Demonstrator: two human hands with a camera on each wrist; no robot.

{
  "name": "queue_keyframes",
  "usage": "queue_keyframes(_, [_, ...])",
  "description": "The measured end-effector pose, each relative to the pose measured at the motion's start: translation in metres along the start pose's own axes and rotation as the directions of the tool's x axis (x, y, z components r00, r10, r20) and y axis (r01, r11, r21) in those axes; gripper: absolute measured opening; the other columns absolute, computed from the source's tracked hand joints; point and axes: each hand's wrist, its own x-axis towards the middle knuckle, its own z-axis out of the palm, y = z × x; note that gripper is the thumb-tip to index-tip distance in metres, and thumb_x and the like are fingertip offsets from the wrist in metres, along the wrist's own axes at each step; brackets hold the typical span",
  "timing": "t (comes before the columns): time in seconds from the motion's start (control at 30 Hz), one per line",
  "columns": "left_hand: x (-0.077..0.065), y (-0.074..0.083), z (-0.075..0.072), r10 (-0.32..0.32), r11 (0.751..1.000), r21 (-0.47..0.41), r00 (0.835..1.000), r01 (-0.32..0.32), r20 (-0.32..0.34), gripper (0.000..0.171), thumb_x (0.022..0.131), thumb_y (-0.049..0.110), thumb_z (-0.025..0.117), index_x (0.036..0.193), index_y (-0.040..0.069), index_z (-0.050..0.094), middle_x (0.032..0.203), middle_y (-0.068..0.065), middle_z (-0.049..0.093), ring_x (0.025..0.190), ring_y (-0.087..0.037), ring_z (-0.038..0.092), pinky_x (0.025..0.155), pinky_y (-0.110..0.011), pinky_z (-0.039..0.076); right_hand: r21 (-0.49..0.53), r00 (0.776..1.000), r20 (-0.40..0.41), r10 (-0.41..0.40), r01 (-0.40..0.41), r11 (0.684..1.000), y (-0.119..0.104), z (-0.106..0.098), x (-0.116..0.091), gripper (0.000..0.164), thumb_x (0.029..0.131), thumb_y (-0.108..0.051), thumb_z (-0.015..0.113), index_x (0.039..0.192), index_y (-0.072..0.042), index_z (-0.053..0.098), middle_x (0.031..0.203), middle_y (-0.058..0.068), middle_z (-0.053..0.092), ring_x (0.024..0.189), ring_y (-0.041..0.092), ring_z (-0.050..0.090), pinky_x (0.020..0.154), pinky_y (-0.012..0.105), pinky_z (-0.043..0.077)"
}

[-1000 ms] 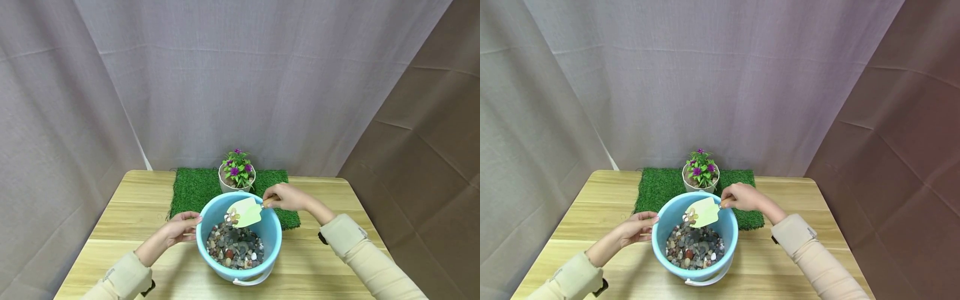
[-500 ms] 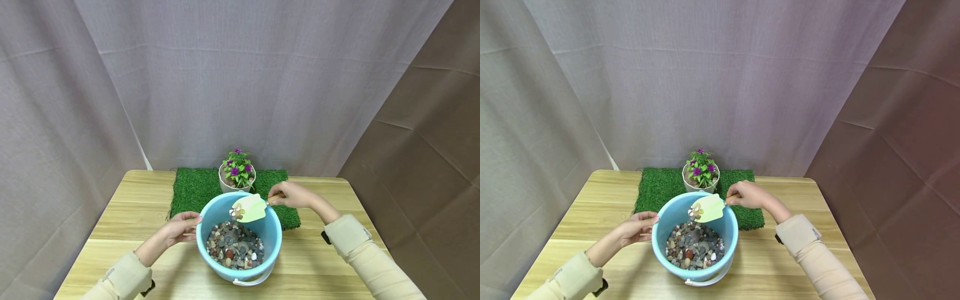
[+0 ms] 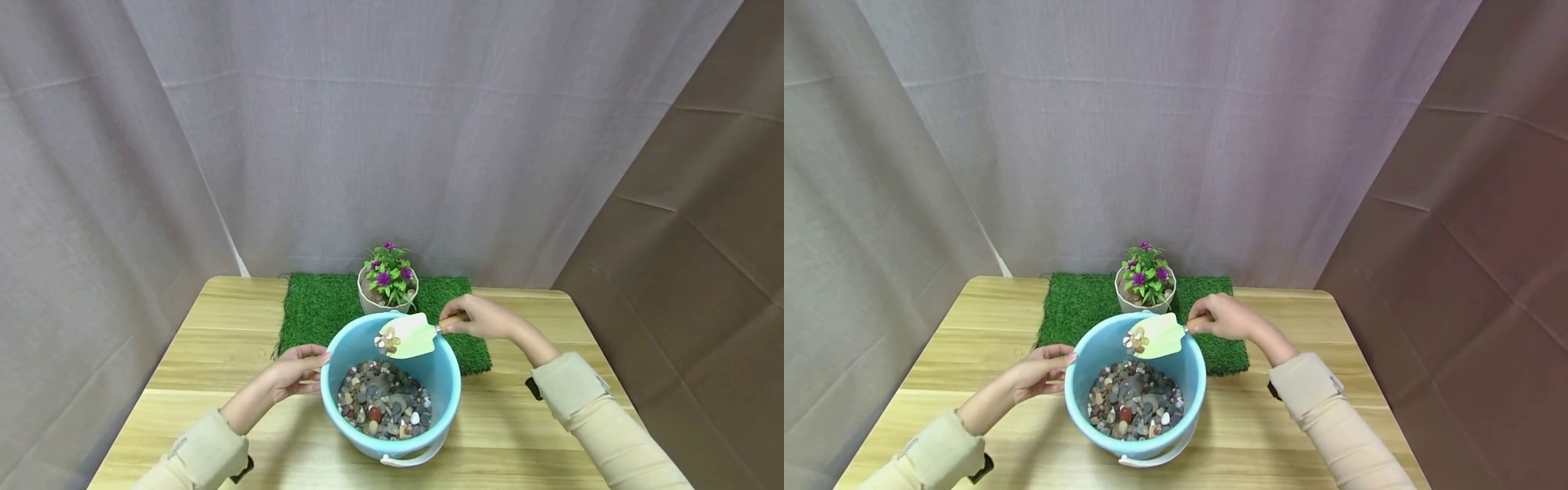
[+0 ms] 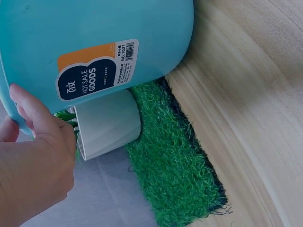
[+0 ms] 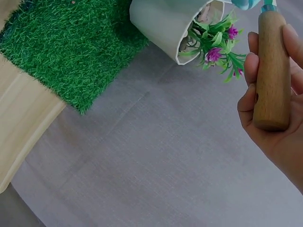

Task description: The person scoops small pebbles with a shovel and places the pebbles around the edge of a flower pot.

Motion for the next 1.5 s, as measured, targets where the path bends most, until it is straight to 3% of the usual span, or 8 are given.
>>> queue_keyframes(0.4, [0.000,0.000,0.000,0.001,1.000,0.000,1.000,-0.001,0.007,0.031,0.090,0.018,0.063,0.114,0.001,0.051,0.074,0.004,0.065,0.064,-0.005,0.064,0.069,-0.024,0.062,-0.018,1.000,-0.026,0.011,-0.011,1.000,-0.002,-0.004,-0.002,0.018,0.087,-0.015,0.066,0.100,-0.002,0.068,0.091,0.004,0.070,0.077,0.007,0.062,0.071,0.019,0.056])
queue_keyframes(0.67, [-0.001,0.002,0.001,0.000,1.000,0.002,1.000,0.000,0.002,0.031,0.090,0.017,0.063,0.114,0.000,0.051,0.074,0.004,0.065,0.063,-0.004,0.063,0.068,-0.023,0.062,0.009,0.999,-0.040,0.010,-0.010,1.000,0.000,-0.007,-0.002,0.016,0.087,-0.014,0.066,0.098,-0.003,0.069,0.085,0.002,0.069,0.064,0.003,0.052,0.057,0.017,0.051])
queue_keyframes(1.17, [-0.001,-0.001,0.001,-0.008,1.000,0.005,1.000,0.008,0.001,0.035,0.091,0.018,0.063,0.117,-0.001,0.049,0.073,0.004,0.065,0.063,-0.004,0.064,0.068,-0.023,0.062,0.018,0.993,-0.104,0.051,-0.049,0.999,0.005,-0.005,-0.004,0.017,0.088,-0.014,0.065,0.100,-0.001,0.069,0.085,0.005,0.069,0.061,0.005,0.051,0.055,0.018,0.048])
queue_keyframes(1.43, [0.001,-0.001,0.001,-0.009,1.000,0.015,1.000,0.009,0.009,0.032,0.092,0.018,0.062,0.115,0.000,0.050,0.072,0.004,0.066,0.064,-0.004,0.064,0.067,-0.022,0.062,0.028,0.983,-0.178,-0.041,0.046,0.999,0.009,-0.004,-0.006,0.020,0.089,-0.016,0.065,0.098,0.002,0.068,0.083,0.006,0.069,0.059,0.002,0.047,0.051,0.019,0.045])
queue_keyframes(1.5, [0.001,-0.001,0.000,-0.008,1.000,0.014,1.000,0.008,0.008,0.031,0.092,0.018,0.061,0.115,0.000,0.050,0.072,0.004,0.065,0.063,-0.004,0.064,0.067,-0.022,0.062,0.025,0.982,-0.186,-0.022,0.027,0.999,0.009,-0.006,-0.006,0.020,0.089,-0.016,0.065,0.098,0.002,0.068,0.084,0.007,0.069,0.059,0.002,0.047,0.052,0.019,0.045])
